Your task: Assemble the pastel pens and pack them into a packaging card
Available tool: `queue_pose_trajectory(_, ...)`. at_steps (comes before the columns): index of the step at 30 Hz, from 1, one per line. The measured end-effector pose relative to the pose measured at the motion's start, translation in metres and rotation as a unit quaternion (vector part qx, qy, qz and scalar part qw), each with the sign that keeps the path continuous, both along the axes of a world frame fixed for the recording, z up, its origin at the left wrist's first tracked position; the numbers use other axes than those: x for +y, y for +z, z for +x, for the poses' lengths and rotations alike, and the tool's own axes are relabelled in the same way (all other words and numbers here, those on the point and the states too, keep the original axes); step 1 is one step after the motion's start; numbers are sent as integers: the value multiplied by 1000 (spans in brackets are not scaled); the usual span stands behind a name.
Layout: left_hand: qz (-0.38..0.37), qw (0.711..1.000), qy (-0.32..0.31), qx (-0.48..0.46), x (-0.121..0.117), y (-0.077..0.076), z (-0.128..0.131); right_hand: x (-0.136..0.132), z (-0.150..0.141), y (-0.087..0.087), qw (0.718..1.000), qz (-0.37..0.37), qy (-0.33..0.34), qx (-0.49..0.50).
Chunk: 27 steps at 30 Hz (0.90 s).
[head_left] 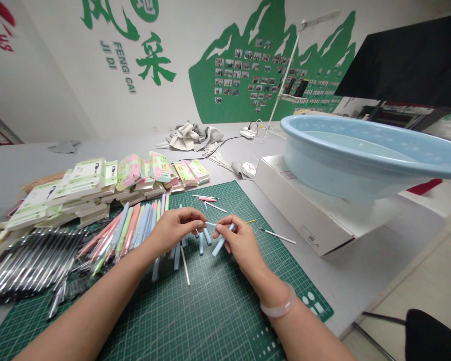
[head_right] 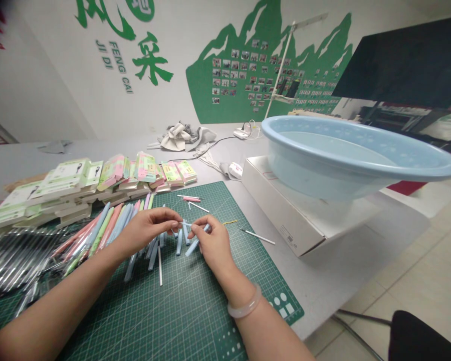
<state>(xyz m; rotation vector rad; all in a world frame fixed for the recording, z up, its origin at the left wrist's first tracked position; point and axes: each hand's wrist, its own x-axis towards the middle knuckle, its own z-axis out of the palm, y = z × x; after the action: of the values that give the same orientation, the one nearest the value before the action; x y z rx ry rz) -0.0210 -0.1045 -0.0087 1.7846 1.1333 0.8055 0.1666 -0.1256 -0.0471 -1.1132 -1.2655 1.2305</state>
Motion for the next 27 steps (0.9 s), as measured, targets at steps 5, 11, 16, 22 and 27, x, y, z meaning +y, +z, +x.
queue_pose_trajectory(5, -18, 1000, -1, -8, 1, -3, 0, 1, -1, 0, 999, -30, 13, 37)
queue_pose_trajectory(11, 34, 999, 18, 34, -2, -3, 1, -2, -1, 3, 999, 8, -14, -29)
queue_pose_trajectory(16, 69, 997, 22, 25, -9, -3, 9, -7, -4, 9, 993, 77, -30, -82)
queue_pose_trajectory(22, 6, 990, 55, -132, -14, -13, 20, -7, -6, 7, 999, 14, 22, 45)
queue_pose_trajectory(27, -6, 986, 90, -140, -17, -18, 26, -7, -8, 5, 995, 3, 20, 102)
